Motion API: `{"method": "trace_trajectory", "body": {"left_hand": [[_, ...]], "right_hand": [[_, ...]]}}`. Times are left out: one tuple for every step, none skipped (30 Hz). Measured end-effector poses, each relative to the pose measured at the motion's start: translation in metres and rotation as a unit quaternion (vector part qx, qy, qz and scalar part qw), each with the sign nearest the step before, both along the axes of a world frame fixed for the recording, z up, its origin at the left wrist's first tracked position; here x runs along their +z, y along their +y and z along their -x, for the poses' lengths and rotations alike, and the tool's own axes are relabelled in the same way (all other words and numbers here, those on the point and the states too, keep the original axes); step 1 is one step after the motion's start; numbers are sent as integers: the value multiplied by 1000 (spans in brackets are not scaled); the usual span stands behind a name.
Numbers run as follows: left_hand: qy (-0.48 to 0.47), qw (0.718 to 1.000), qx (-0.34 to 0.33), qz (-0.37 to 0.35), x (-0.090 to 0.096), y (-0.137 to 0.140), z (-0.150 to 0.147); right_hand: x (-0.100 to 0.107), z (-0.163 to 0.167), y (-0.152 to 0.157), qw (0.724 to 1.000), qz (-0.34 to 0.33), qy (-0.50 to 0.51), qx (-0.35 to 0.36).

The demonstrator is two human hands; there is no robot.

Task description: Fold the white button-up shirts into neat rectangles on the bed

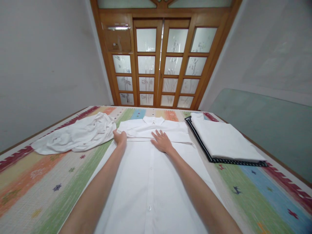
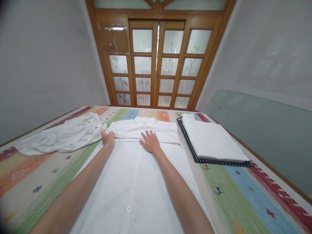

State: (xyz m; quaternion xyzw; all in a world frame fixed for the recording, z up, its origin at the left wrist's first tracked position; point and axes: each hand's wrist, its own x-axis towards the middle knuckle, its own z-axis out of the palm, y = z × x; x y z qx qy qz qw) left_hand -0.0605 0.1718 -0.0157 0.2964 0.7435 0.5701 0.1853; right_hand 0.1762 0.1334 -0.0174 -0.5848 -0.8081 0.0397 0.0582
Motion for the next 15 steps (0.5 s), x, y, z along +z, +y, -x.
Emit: {"method": "trace_trajectory", "body": {"left_hand": [[-15, 1000, -10, 1, -1, 0, 2], [-19, 1000, -22, -1, -2, -1, 3], [-14, 999, -34, -6, -2, -1, 3], [-2, 999, -43, -11, -2, -2, 3], [15, 998, -50, -18, -3, -2, 4], [29, 998, -53, -25, -4, -3, 4], [38, 997, -55, -33, -5, -3, 5], [41, 997, -55, -40, -7, -4, 6], [40, 996, -56, -49, -9, -4, 7], [36, 996, -56, -58, -10, -3, 8], [33, 996, -56, -67, -12, -3, 9], [30, 995, -57, -75, -13, -2, 9], [27, 995, -57, -81, -14, -1, 10], [24, 995, -57, -85, -16, 0, 10], [21, 995, -57, -85, -16, 0, 10]], "right_hand": [[0, 0, 0, 1000, -3, 2, 0], [0, 0, -1, 1000, -7, 6, 0], [0, 1, -1, 1000, -10, 11, -2], [0, 1, -1, 1000, -14, 17, -8], [-1, 0, 0, 999, -17, 22, -16], [-2, -1, 0, 999, -20, 24, -27], [-3, -3, 1, 999, -22, 24, -42], [-4, -6, 2, 998, -24, 21, -60], [-4, -10, 3, 996, -23, 15, -80], [-5, -15, 4, 995, -22, 8, -100], [-6, -21, 5, 992, -21, 1, -120], [-6, -28, 7, 990, -20, -7, -140], [-6, -36, 8, 987, -21, -15, -156], [-5, -44, 11, 985, -23, -24, -167], [-3, -53, 14, 984, -26, -35, -174]]}}
